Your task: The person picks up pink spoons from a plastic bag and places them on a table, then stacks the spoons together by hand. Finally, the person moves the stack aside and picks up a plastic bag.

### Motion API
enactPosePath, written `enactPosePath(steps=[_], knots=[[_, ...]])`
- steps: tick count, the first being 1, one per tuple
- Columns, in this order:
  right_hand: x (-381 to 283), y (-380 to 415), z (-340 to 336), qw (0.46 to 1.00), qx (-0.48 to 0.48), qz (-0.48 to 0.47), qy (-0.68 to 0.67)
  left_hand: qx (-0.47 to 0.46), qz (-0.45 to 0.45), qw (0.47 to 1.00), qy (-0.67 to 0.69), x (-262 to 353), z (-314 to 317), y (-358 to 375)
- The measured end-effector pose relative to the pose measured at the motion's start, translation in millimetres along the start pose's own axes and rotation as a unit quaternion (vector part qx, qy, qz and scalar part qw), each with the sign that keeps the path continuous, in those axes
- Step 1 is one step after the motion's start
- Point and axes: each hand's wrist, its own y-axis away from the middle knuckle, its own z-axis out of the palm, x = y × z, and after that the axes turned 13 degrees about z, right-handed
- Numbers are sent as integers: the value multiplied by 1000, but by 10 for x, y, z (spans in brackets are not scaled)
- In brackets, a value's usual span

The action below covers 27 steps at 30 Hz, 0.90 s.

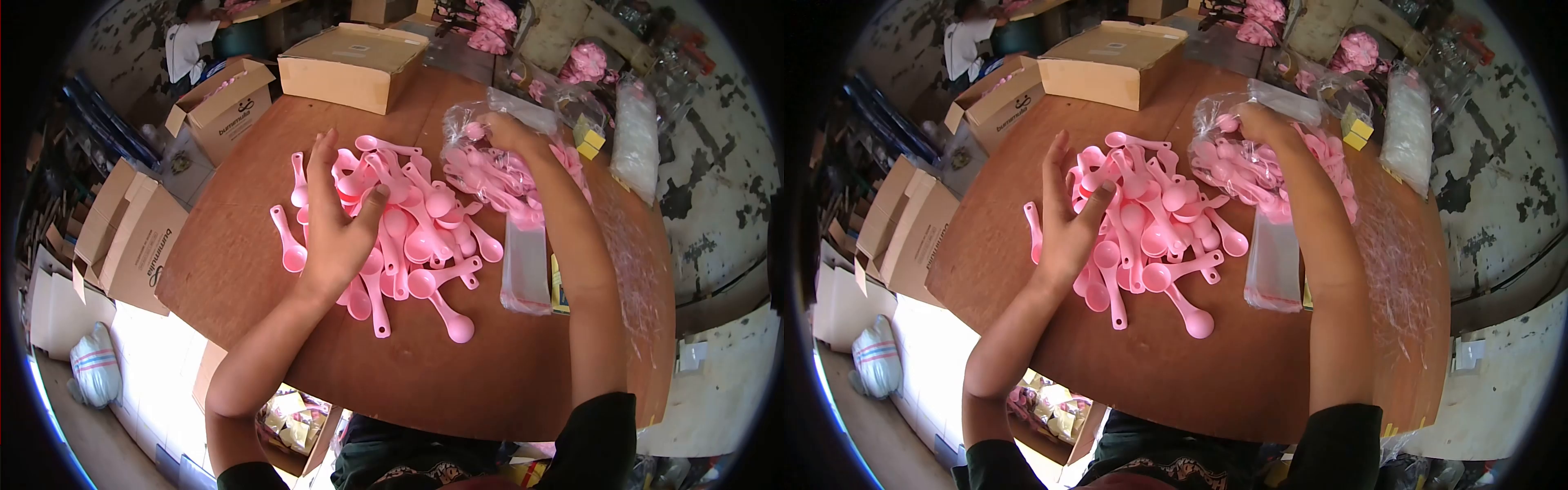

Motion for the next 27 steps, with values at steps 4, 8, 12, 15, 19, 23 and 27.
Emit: enactPosePath(steps=[4,8,12,15,19,23,27], knots=[[-296,189,-265,996,88,-9,-34,2,10,1000,11,-32,4,14],[-440,472,-513,986,-27,5,-164,-1,-2,999,34,0,2,2],[-539,765,-594,986,-125,15,-105,-12,18,1000,22,33,15,10],[-650,877,-590,982,-171,81,-7,-29,30,999,-5,61,12,16],[-698,890,-565,974,-174,136,51,-28,23,999,1,20,29,21],[-652,865,-533,976,-154,140,56,-24,12,1000,16,-22,35,24],[-503,787,-454,991,-108,79,-26,-36,-4,999,7,-24,29,19]])
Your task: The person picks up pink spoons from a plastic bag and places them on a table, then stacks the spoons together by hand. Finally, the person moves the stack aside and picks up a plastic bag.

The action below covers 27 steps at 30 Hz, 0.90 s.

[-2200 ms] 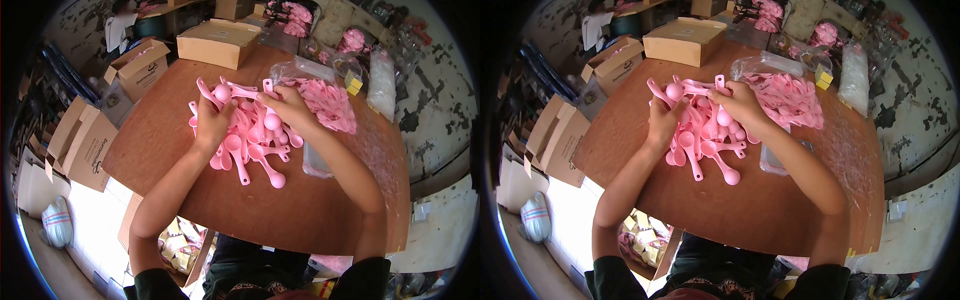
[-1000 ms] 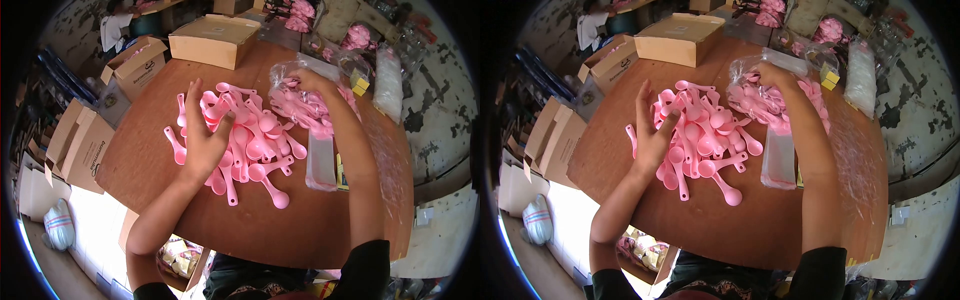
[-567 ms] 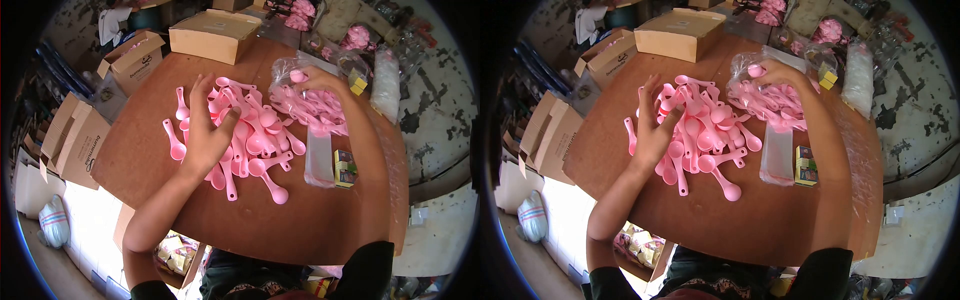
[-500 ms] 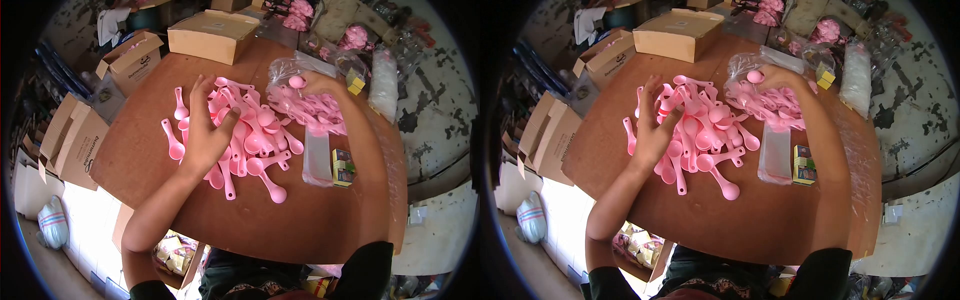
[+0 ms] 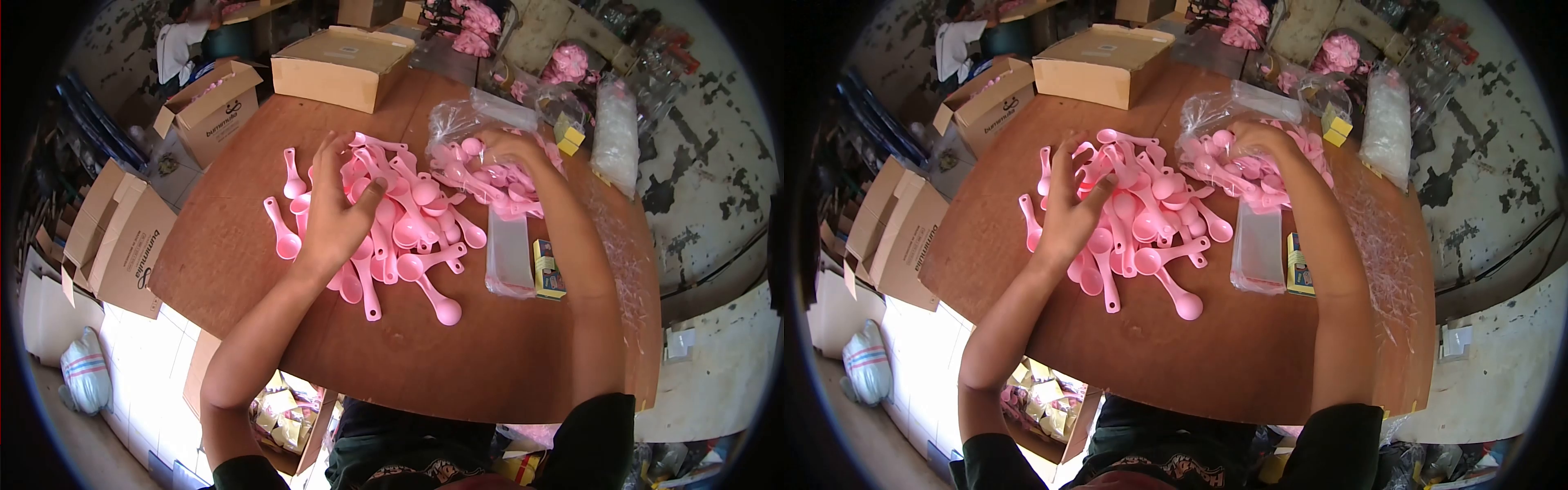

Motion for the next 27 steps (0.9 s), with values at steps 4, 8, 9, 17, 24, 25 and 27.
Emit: enactPosePath(steps=[4,8,9,17,24,25,27], knots=[[-82,80,-16,995,23,59,78,1,-3,1000,18,-1,4,1],[-168,77,40,984,53,101,135,-18,-6,999,31,36,7,0],[-161,63,52,983,60,104,138,-28,1,1000,13,29,2,-2],[165,46,-80,986,105,54,-114,-40,21,999,0,46,-6,-11],[166,363,-179,879,169,45,-444,-54,25,998,-13,6,17,16],[202,369,-247,879,198,94,-424,-54,25,998,-13,17,18,16],[201,422,-361,838,222,68,-493,-59,2,998,37,61,20,13]])
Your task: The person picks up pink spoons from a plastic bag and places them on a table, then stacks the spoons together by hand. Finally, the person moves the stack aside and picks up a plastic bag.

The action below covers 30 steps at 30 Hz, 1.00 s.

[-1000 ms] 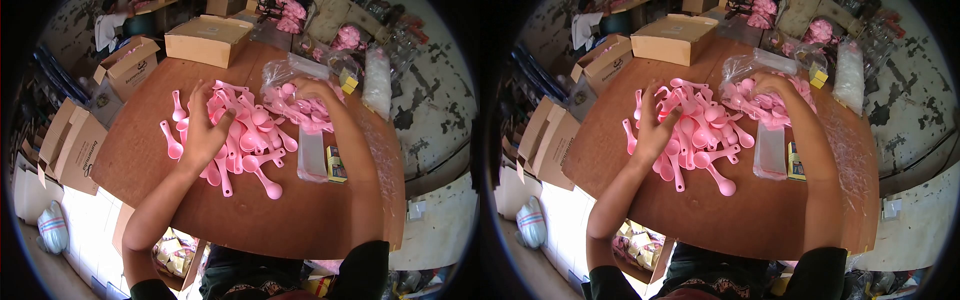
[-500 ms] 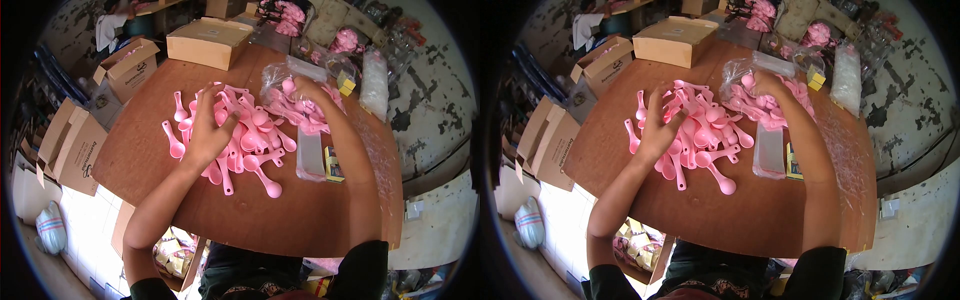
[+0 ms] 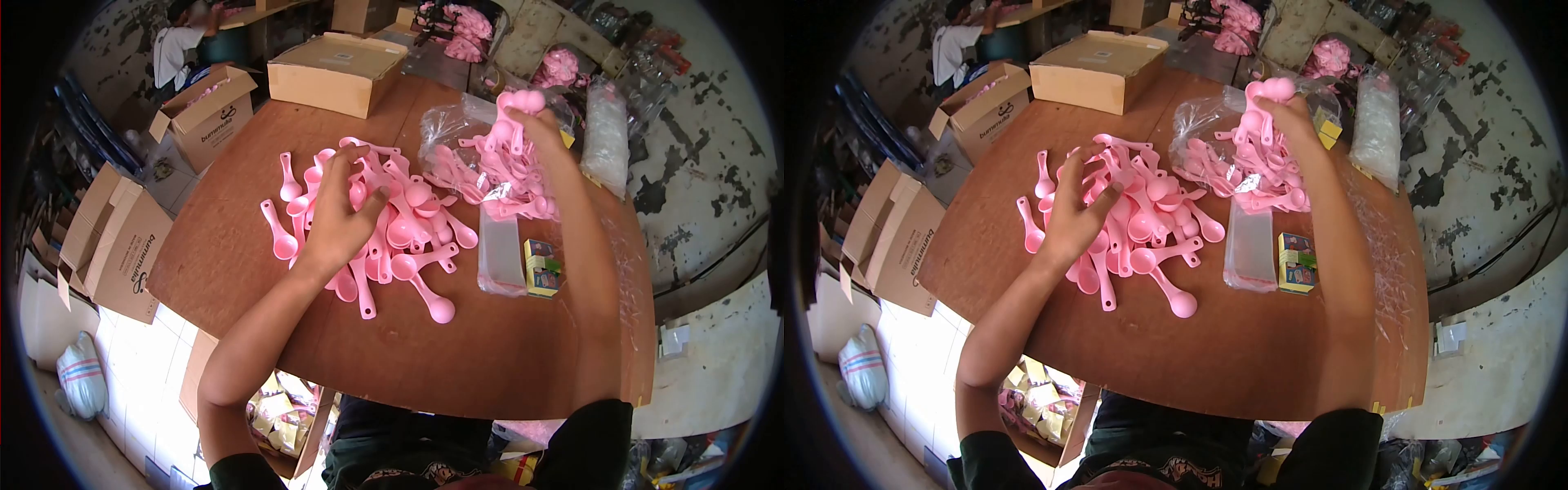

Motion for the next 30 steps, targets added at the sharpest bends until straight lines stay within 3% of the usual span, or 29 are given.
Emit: enactPosePath(steps=[2,7,9,12,13,15,19,22,23,25,30], knots=[[-223,200,-21,988,-36,-41,-147,-2,-2,1000,20,83,11,-5],[-656,1044,359,984,-128,13,-123,-32,34,993,112,57,79,32],[-682,1363,608,970,-230,-1,-81,-68,-32,965,252,193,104,44],[-592,1608,900,934,-343,36,-91,-103,-71,943,307,254,99,41],[-525,1634,1036,928,-357,-16,-100,-127,-100,926,341,279,81,40],[-492,1737,1144,941,-332,-33,-56,-146,-150,939,274,335,31,32],[-428,1661,1158,946,-325,-3,-17,-120,-89,958,246,106,71,10],[-343,1570,1158,954,-283,-73,-69,-70,-75,973,205,91,45,-9],[-335,1533,1106,954,-284,-73,-68,-53,-61,988,135,118,22,-27],[-402,1523,978,957,-282,-1,-62,-35,-48,996,66,112,-5,-43],[-353,1432,923,929,-349,34,-116,5,-6,999,45,14,-33,-65]])
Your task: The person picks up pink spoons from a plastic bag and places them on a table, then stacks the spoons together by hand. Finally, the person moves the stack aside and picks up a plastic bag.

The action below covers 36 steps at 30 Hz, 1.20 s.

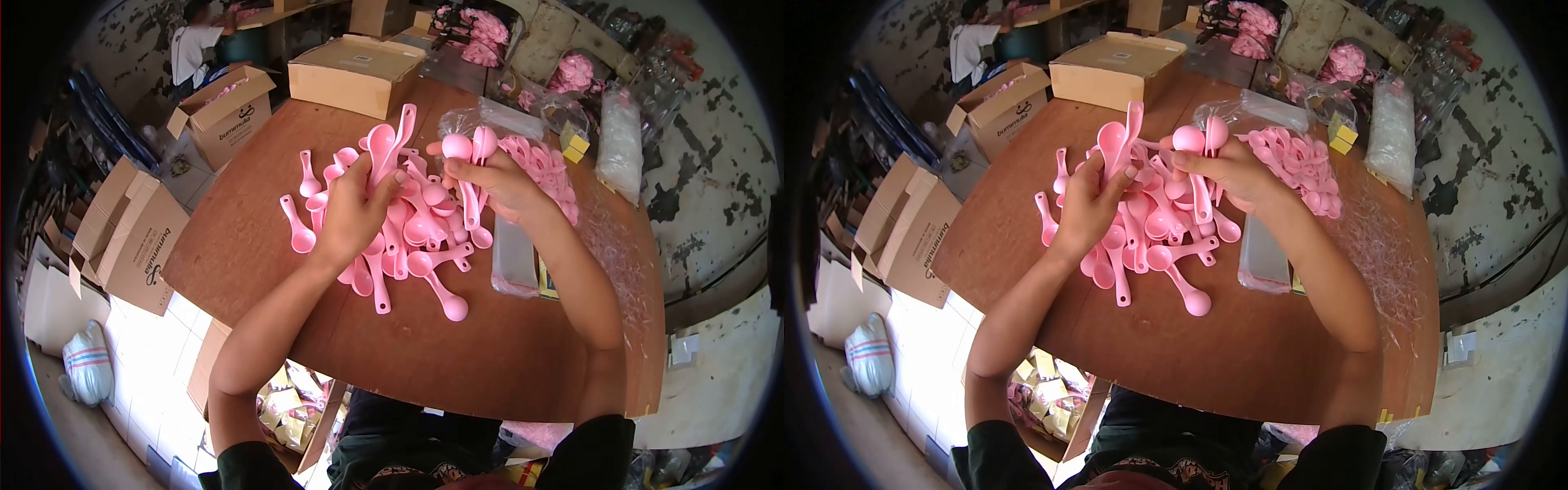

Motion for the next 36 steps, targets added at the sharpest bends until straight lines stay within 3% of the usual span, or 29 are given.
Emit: enactPosePath(steps=[3,5,13,15,18,20,21,23,24,29,33,36], knots=[[34,-47,-56,997,-60,8,-38,-17,-9,996,-83,-15,-47,0],[35,-61,-48,995,-79,15,-59,-9,-7,998,-65,26,-55,-4],[63,-172,-28,996,-67,52,-23,9,-8,996,-91,40,-103,-26],[98,-232,-32,997,-61,54,-8,-13,-33,984,-176,130,-137,-35],[184,-394,-33,999,-27,22,39,25,-8,980,-198,158,-117,-32],[253,-540,-85,982,-12,-14,190,19,20,974,-226,110,-127,-31],[191,-515,-20,982,-10,-13,187,15,48,966,-254,77,-134,-29],[-9,-446,164,941,51,74,326,4,59,965,-257,0,-136,-12],[138,-552,126,933,99,1,345,-4,71,963,-260,-36,-133,-8],[-65,-526,80,943,54,13,328,-26,89,960,-266,-200,-108,21],[-449,-393,-266,935,131,72,321,-47,98,954,-280,-189,-115,24],[-331,-608,-1063,912,170,51,370,-51,76,959,-268,-141,-104,27]])
